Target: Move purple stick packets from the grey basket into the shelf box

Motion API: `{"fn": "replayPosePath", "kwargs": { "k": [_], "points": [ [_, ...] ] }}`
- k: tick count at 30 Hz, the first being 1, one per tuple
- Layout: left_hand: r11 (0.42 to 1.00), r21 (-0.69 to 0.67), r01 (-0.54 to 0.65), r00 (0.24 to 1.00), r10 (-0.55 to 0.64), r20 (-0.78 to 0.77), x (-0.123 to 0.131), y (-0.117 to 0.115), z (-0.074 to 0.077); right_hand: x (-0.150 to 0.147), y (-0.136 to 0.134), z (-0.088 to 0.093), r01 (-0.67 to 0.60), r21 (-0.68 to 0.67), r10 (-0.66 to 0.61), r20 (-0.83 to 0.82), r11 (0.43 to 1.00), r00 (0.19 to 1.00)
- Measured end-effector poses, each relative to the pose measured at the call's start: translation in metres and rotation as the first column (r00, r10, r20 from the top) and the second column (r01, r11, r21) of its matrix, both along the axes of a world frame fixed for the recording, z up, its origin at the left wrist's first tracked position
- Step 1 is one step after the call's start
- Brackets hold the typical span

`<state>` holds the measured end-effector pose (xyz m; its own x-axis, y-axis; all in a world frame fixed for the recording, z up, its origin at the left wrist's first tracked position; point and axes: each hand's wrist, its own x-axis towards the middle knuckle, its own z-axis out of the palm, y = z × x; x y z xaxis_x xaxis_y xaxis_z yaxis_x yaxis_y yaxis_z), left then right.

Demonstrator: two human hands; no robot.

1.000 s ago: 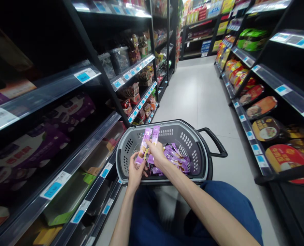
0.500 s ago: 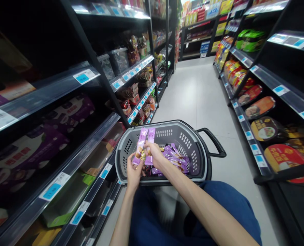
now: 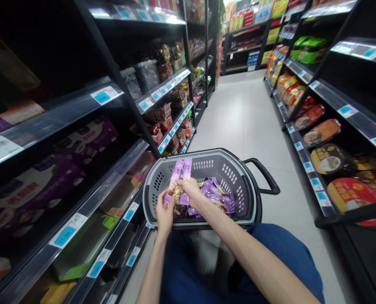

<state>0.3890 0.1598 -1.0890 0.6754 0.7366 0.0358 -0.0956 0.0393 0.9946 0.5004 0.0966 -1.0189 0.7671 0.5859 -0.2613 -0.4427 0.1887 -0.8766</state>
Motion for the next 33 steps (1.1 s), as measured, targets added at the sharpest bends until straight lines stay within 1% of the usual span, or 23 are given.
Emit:
{"fn": "replayPosePath", "kwargs": {
  "k": [3,8,10,12,14,16,22,26,30,33],
  "points": [
    [1.000,-0.018,-0.006,1.000,0.006,-0.009,-0.001,0.002,-0.001,0.000,0.000,0.001,0.005,-0.009,-0.005,-0.002,1.000,1.000],
    [1.000,-0.030,-0.007,1.000,0.006,-0.013,-0.002,0.002,0.000,-0.002,-0.002,0.008,-0.019,-0.012,0.019,-0.032,1.000,0.999],
    [0.998,-0.057,0.035,0.999,-0.036,-0.025,-0.002,0.001,0.000,-0.003,-0.003,0.010,0.003,-0.045,-0.004,-0.017,0.999,1.000],
    [0.990,-0.083,0.117,0.991,-0.121,-0.052,-0.003,0.000,0.000,-0.004,-0.003,0.010,0.057,-0.074,-0.057,0.007,0.996,0.998],
    [0.978,-0.095,0.183,0.979,-0.191,-0.077,-0.004,-0.001,0.000,-0.004,-0.002,0.010,0.111,-0.072,-0.109,0.025,0.991,0.994],
    [0.973,-0.096,0.208,0.973,-0.216,-0.083,-0.005,-0.002,0.001,-0.003,-0.002,0.009,0.142,-0.055,-0.141,0.032,0.988,0.990],
    [0.970,-0.074,0.231,0.968,-0.237,-0.088,-0.005,-0.002,0.004,-0.002,-0.002,0.005,0.160,-0.052,-0.159,0.037,0.986,0.987],
    [0.967,-0.098,0.236,0.966,-0.244,-0.080,-0.004,-0.004,0.005,-0.001,-0.002,0.005,0.165,-0.072,-0.162,0.042,0.984,0.986],
    [0.980,-0.087,0.177,0.983,-0.181,-0.037,-0.006,-0.009,0.010,-0.004,-0.006,0.007,0.157,-0.116,-0.153,0.044,0.981,0.987],
    [0.982,-0.105,0.157,0.988,-0.157,0.006,-0.013,-0.016,0.009,-0.009,-0.013,0.004,0.199,-0.145,-0.181,0.133,0.969,0.975]
  ]
}}
